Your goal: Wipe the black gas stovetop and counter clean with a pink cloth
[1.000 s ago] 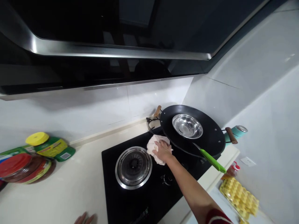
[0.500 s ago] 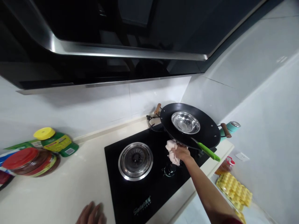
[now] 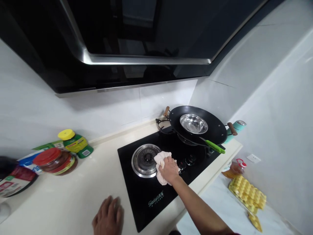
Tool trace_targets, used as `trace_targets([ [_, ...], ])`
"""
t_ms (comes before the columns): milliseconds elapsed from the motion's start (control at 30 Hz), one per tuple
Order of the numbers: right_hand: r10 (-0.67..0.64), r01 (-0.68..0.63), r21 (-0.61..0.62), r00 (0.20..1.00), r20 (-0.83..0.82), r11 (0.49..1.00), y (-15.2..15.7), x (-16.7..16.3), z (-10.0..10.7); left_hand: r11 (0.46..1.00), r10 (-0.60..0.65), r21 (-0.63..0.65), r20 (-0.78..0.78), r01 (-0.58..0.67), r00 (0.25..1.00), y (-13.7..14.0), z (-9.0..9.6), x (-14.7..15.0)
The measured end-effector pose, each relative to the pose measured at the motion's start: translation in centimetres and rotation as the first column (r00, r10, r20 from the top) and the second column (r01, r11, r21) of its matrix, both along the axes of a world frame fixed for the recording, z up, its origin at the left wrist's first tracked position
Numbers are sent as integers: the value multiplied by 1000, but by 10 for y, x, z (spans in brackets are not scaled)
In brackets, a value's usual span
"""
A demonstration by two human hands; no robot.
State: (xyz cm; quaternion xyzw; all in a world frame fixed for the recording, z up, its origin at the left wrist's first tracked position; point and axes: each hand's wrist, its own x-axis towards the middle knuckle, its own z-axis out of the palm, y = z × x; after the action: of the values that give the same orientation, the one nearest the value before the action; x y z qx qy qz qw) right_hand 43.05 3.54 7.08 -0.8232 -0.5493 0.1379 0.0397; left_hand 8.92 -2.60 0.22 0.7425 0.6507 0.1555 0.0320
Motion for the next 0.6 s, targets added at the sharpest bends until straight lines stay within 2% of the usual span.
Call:
trace_targets([
  [100, 62, -62, 26, 998, 0, 998, -28, -26, -1, 1000, -20, 4, -28, 20, 999, 0, 2, 0],
  [267, 261, -258, 60, 964, -52, 964, -64, -88, -9, 999, -39, 25, -38, 40, 999, 1, 5, 0],
  [367, 296, -284, 102, 947, -123, 953, -79, -102, -13, 999, -43, 13, -21, 43, 999, 3, 5, -1],
  [467, 277, -253, 142, 943, -184, 957, -92, -79, -13, 999, -34, -11, 0, 34, 999, 4, 1, -2],
  [600, 155, -129, 160, 974, -166, 979, -114, -8, -17, 1000, -24, 4, 4, 24, 1000, 5, -8, -6],
])
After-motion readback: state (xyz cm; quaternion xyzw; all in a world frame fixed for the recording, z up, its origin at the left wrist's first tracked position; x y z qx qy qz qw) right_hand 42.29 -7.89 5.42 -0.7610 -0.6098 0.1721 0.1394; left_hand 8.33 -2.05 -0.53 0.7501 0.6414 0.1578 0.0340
